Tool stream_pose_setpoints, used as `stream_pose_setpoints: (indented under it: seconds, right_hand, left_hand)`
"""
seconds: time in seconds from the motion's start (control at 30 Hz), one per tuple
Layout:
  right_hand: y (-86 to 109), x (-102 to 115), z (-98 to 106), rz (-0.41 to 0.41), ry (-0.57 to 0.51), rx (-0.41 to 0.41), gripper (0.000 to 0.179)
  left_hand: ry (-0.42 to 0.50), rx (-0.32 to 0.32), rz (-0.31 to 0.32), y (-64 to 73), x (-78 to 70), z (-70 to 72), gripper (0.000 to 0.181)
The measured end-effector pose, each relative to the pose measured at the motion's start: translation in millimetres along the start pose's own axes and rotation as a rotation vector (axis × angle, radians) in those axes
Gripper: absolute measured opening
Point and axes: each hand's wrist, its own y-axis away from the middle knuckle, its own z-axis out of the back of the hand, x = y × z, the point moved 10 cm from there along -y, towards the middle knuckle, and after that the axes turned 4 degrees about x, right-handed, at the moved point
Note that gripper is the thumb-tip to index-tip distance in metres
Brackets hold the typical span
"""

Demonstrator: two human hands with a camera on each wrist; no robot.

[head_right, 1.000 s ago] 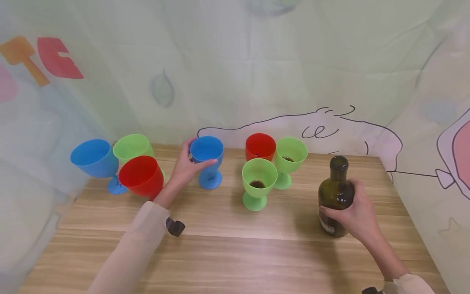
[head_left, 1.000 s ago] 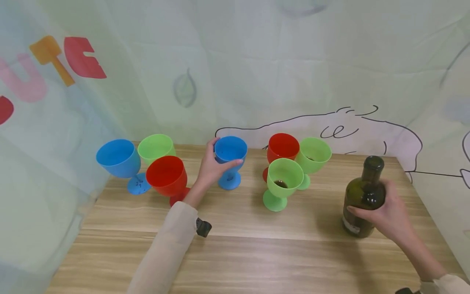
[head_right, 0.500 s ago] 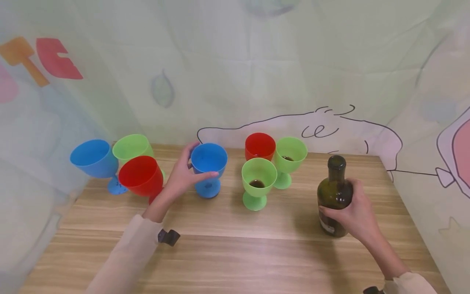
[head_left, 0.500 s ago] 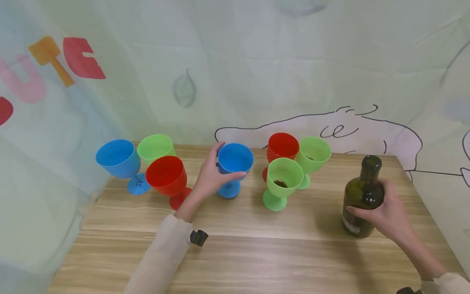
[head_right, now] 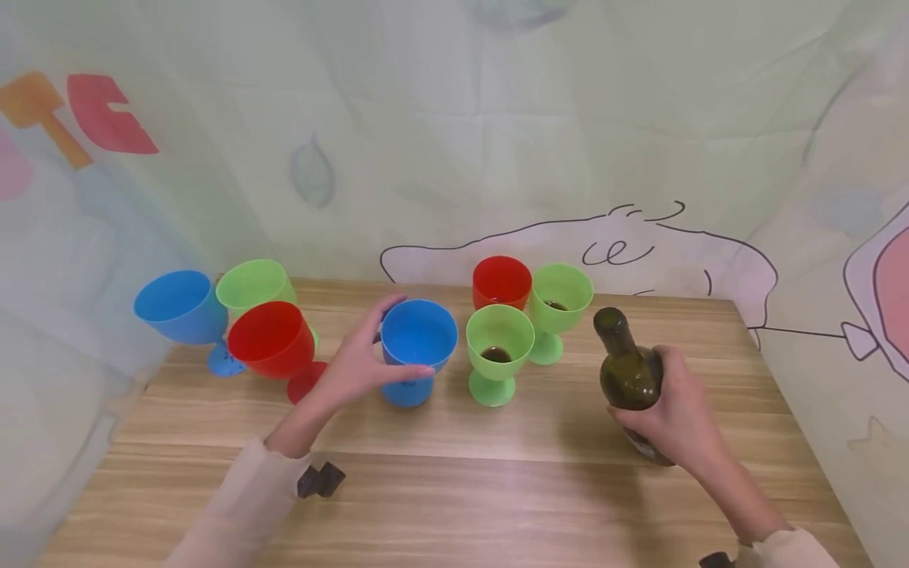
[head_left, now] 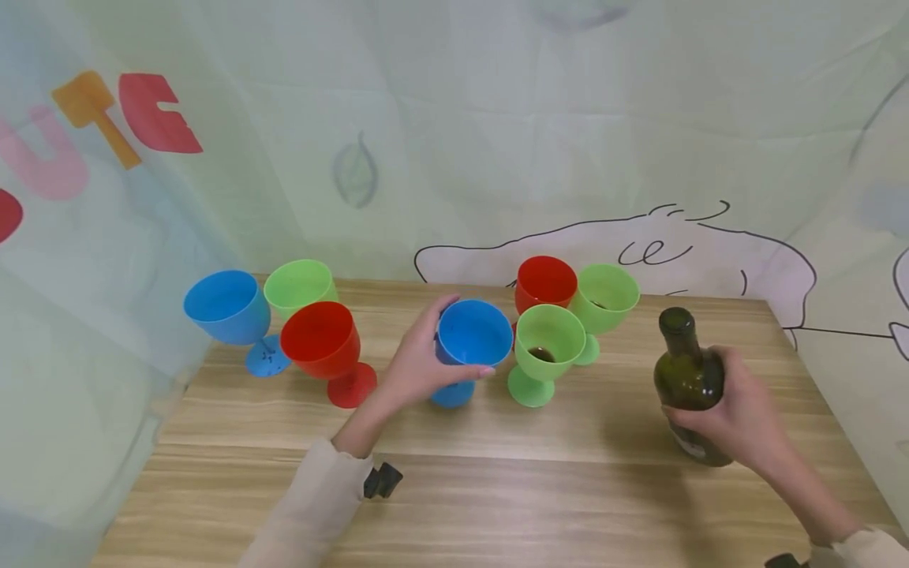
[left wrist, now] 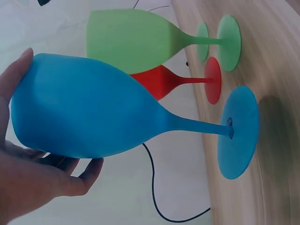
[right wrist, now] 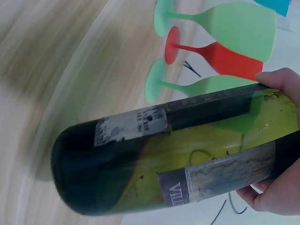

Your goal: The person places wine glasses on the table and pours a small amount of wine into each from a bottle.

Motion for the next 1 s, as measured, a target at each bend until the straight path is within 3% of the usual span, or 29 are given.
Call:
stream_pose_setpoints:
  seconds: [0.13, 0.53, 0.7, 1.0]
  right_hand:
    - [-0.3, 17.0, 1.3, 0.102, 0.075, -0.042, 0.076]
    - [2.4, 59.2, -5.7, 0.278, 0.371, -0.09, 0.075]
    - [5.7, 74.7, -9.2, 0.37, 0.455, -0.131, 0.066]
    - [9.4, 95.3, -16.1, 0.462, 0.589, -0.157, 0.068]
  left_hand:
    - [-0.022, 0.023, 0.002, 7.6, -7.1, -5.4, 0.09]
    - [-0.022, 0.076, -0.066, 21.9, -21.0, -23.3, 0.088]
    - [-0.031, 0.097, -0.069, 24.7, -20.6, -29.1, 0.088]
    - [-0.041, 0.135, -0.071, 28.9, -20.0, -38.3, 0.09]
